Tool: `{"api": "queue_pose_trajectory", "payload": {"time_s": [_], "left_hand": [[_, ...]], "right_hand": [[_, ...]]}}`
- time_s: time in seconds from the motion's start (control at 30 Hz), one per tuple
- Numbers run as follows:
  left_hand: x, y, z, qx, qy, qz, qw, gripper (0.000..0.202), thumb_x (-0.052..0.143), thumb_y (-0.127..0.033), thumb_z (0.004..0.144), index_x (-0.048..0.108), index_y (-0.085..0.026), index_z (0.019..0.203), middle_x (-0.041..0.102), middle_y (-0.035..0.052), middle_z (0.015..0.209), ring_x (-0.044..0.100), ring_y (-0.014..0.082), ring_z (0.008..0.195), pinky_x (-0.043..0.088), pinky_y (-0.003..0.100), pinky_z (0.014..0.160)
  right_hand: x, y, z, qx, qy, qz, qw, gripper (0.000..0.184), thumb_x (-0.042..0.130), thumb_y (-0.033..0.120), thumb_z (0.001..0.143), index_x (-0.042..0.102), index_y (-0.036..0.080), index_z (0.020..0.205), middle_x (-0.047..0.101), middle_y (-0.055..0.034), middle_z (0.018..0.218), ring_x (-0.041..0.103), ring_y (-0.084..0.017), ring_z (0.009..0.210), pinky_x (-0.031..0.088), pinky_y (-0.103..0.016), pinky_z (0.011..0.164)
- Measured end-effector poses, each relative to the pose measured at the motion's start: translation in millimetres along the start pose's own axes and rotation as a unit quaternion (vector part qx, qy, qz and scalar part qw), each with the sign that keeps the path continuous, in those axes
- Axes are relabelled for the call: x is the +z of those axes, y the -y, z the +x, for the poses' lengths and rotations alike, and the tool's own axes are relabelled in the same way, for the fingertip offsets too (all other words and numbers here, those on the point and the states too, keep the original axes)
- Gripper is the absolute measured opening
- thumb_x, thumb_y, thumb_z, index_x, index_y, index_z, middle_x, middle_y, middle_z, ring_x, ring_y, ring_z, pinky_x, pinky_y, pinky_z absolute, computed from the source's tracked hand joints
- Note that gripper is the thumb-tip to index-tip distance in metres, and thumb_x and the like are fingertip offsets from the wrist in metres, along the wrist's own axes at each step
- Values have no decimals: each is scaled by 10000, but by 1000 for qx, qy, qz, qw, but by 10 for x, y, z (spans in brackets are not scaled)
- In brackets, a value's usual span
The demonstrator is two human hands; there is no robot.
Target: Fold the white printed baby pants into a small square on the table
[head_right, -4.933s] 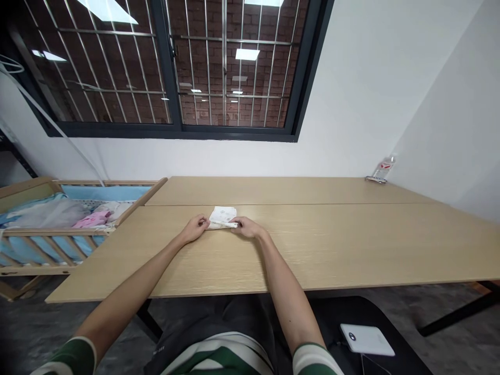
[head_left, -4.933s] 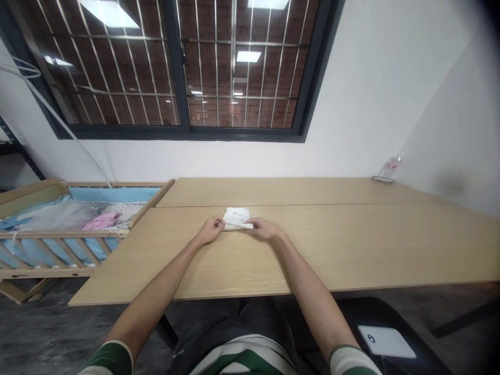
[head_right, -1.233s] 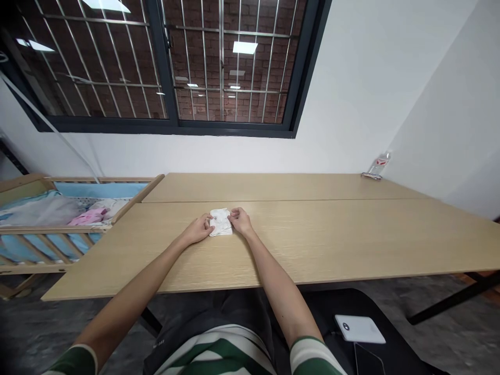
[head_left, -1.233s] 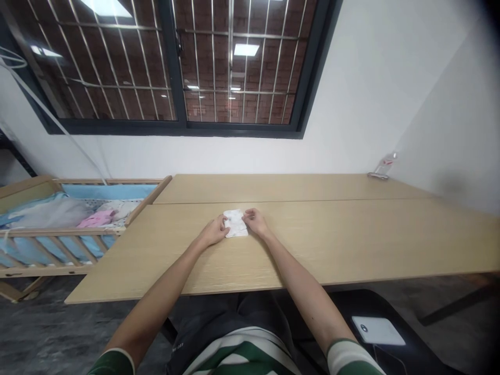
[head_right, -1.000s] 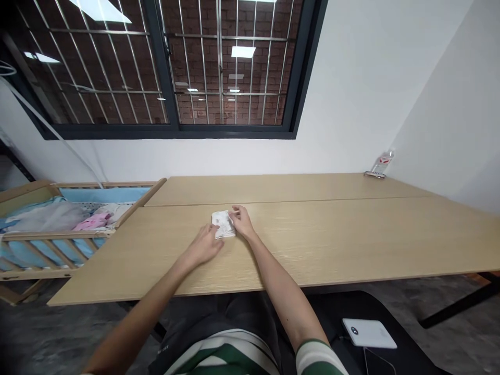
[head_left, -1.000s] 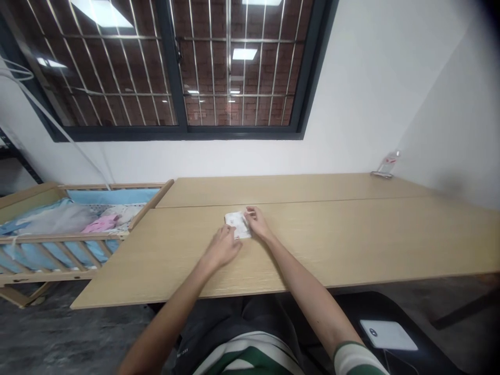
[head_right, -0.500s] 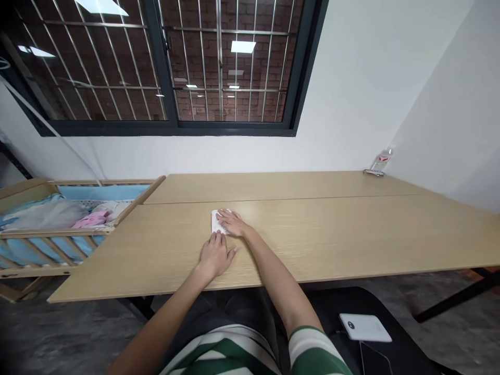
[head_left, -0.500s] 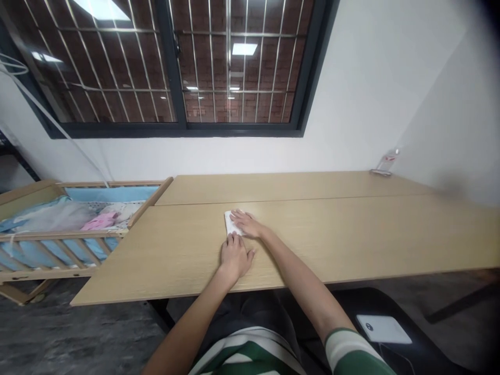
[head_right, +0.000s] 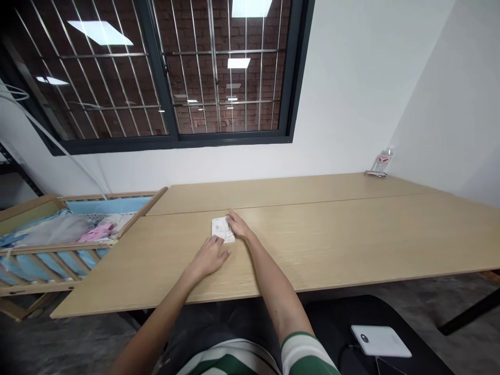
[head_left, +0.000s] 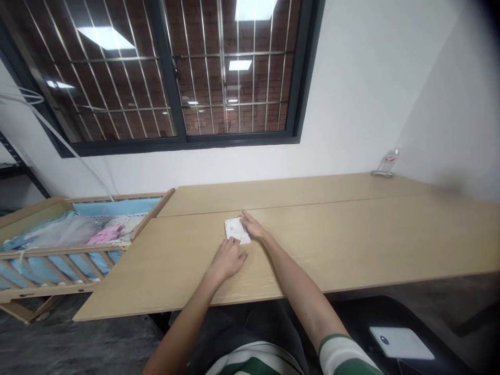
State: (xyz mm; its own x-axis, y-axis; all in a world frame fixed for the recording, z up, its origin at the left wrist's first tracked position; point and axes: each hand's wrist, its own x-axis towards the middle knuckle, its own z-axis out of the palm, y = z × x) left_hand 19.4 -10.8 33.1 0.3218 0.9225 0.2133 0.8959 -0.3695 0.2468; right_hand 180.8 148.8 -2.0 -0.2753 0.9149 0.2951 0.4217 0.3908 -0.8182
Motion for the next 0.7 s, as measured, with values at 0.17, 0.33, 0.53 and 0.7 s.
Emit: {"api": "queue_pose_trajectory", "payload": {"time_s": [0.17,0.33,0.53,0.7], "left_hand": [[-234,413,339,-89,-11,0,996,455,362,-430,1020,601,-98,1219,629,231,1249,581,324,1215,452,427,1012],[-190,617,616,-151,34,-22,988,407,458,-441,1024,614,-113,1209,641,193,1228,643,283,1102,522,466,943],[-139,556,722,-125,58,-72,988,351,621,-400,966,614,-165,1226,648,91,1214,655,218,1033,569,431,891],[-427,474,392,-83,9,-109,991,248,477,-359,995,623,-158,1001,724,84,945,673,206,860,495,297,754]], "right_hand": [[-39,-7,-36,23,-88,94,991,546,556,395,904,575,160,1396,559,-157,1448,581,-226,1244,418,-400,1093],[-44,74,-56,31,-88,103,990,381,624,366,839,710,140,1132,665,-145,1238,635,-226,1075,476,-399,999],[-23,237,-128,51,-78,144,985,251,706,314,738,690,143,921,692,-69,947,628,-183,847,511,-332,829],[110,600,-318,85,-69,201,973,252,745,325,706,581,178,828,625,3,747,573,-139,649,484,-286,661]]}}
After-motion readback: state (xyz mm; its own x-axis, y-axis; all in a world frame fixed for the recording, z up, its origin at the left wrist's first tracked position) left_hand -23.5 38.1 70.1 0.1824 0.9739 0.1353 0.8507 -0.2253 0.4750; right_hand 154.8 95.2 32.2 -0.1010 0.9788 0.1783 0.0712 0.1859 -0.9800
